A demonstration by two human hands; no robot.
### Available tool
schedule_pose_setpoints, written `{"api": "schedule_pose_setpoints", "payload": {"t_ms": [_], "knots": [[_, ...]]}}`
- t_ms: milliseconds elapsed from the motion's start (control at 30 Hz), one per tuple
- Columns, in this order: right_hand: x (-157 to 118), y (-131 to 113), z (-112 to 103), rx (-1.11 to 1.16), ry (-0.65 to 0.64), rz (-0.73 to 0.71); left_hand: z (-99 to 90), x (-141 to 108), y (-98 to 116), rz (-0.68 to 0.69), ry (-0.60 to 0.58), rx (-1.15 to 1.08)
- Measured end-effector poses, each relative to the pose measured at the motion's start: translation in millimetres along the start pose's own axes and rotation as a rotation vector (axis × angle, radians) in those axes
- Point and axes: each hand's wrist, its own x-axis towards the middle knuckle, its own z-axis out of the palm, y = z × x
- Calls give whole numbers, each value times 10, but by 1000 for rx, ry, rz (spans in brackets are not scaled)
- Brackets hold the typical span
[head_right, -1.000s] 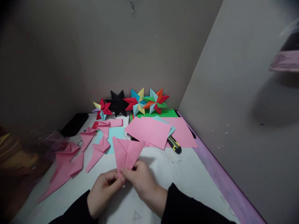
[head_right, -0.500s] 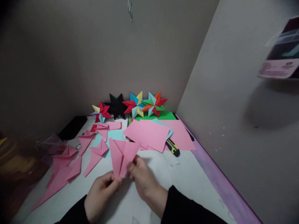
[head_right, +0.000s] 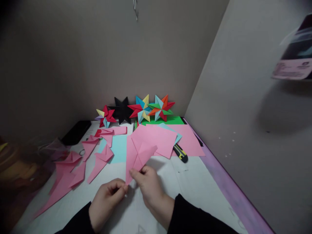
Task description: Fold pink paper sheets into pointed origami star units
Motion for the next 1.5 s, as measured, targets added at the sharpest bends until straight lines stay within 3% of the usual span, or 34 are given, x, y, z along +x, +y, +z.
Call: {"api": "schedule_pose_setpoints", "payload": {"t_ms": [133,267,400,600,733,933,1033,1100,1167,1233,1333,1433,1500], "knots": [[5,-7,-13,-8,7,-14,-11,-4,10,-10,-6,-43],[-51,32,14,-39,-160,-7,2,6,14,23,2,-81],[-80,41,31,-49,-164,-30,13,29,-2,37,119,-160],[-127,72,43,-3,-232,-5,11,21,-18,14,-75,-134],[2,-56,-27,-51,-132,-34,5,18,-76,-47,-39,-146],[416,-558,-370,61,86,-212,9,80,-201,-53,-62,-172],[389,-537,-367,178,174,-282,1,86,-156,-69,-10,-176],[244,-359,-254,141,2,-242,-5,80,-107,-76,24,-177],[65,-141,-105,29,-322,-145,-6,69,-73,-61,22,-170],[-65,17,13,-44,-415,-53,4,50,-63,-42,-7,-142],[-69,56,52,-66,-275,-21,30,4,-76,-35,-26,-61],[76,-30,-39,8,-119,-68,42,-36,-73,7,-47,8],[152,-64,-103,-5,-104,-90,25,-39,-51,50,-8,26]]}}
